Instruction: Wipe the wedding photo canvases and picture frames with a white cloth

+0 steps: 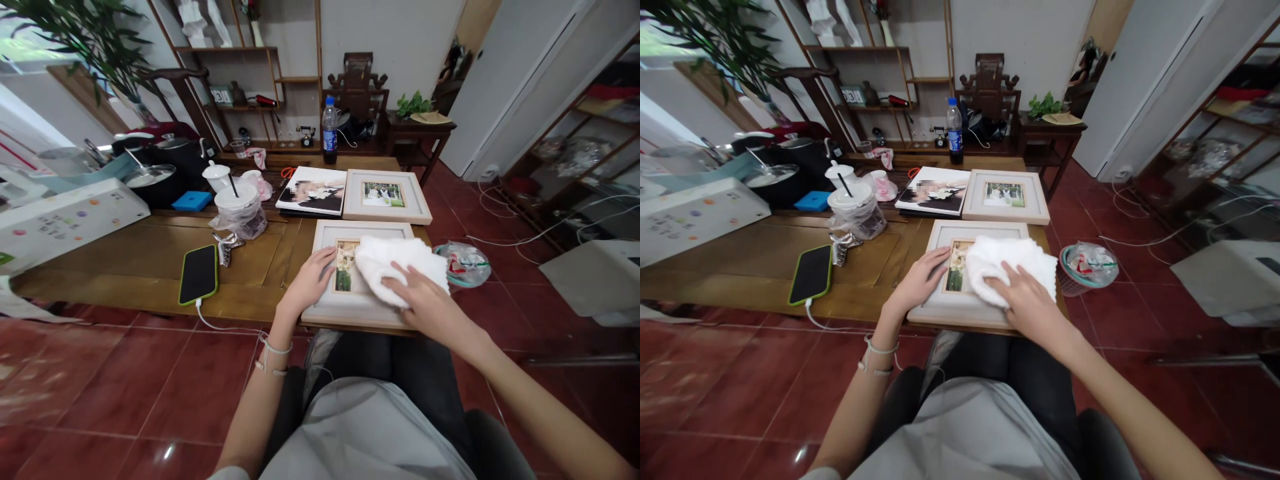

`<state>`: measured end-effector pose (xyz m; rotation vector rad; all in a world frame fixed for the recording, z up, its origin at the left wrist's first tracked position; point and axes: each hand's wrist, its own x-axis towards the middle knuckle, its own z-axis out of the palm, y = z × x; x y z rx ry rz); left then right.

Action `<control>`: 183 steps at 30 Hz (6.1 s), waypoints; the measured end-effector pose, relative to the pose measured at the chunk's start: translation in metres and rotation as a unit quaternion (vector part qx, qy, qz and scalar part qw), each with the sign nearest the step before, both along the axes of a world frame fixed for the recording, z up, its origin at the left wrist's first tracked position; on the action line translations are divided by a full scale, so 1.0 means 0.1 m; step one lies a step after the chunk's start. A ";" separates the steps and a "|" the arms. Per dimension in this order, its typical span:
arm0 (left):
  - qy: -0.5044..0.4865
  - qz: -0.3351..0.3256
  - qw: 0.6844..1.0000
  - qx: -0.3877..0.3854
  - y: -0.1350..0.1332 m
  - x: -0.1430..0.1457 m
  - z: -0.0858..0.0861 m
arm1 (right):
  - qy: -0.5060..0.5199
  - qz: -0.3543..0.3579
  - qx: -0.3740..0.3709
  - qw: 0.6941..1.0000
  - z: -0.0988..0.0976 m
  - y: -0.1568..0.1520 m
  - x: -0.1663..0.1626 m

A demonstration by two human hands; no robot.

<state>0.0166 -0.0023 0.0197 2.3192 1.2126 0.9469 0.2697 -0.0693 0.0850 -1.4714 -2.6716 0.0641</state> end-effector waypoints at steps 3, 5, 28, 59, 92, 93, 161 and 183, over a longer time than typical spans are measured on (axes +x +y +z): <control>0.003 0.002 1.000 -0.002 -0.01 0.00 0.01 | -0.014 -0.026 0.074 0.997 -0.02 0.44 0.02; 0.004 0.006 1.000 -0.002 -0.01 0.00 0.01 | -0.023 -0.034 0.100 0.994 -0.02 0.71 0.00; -0.010 0.012 1.000 0.000 -0.01 0.04 0.04 | 0.030 0.092 -0.099 0.990 0.09 -0.36 -0.01; 0.016 0.012 0.999 -0.027 -0.01 0.03 -0.01 | 0.058 0.139 -0.173 0.973 0.70 -0.03 0.10; 0.003 0.008 1.000 -0.001 0.02 0.02 -0.03 | -0.120 -0.019 0.065 0.991 0.27 0.78 0.55; 0.003 0.007 1.000 -0.001 0.02 0.03 -0.03 | -0.120 -0.053 0.094 0.987 0.30 0.77 0.62; -0.001 -0.003 1.000 0.001 0.00 0.02 -0.01 | 0.055 0.038 -0.064 0.996 0.14 -0.26 0.55; 0.011 0.002 1.000 -0.006 0.00 0.02 0.01 | -0.068 0.050 0.120 0.989 -0.19 0.89 0.12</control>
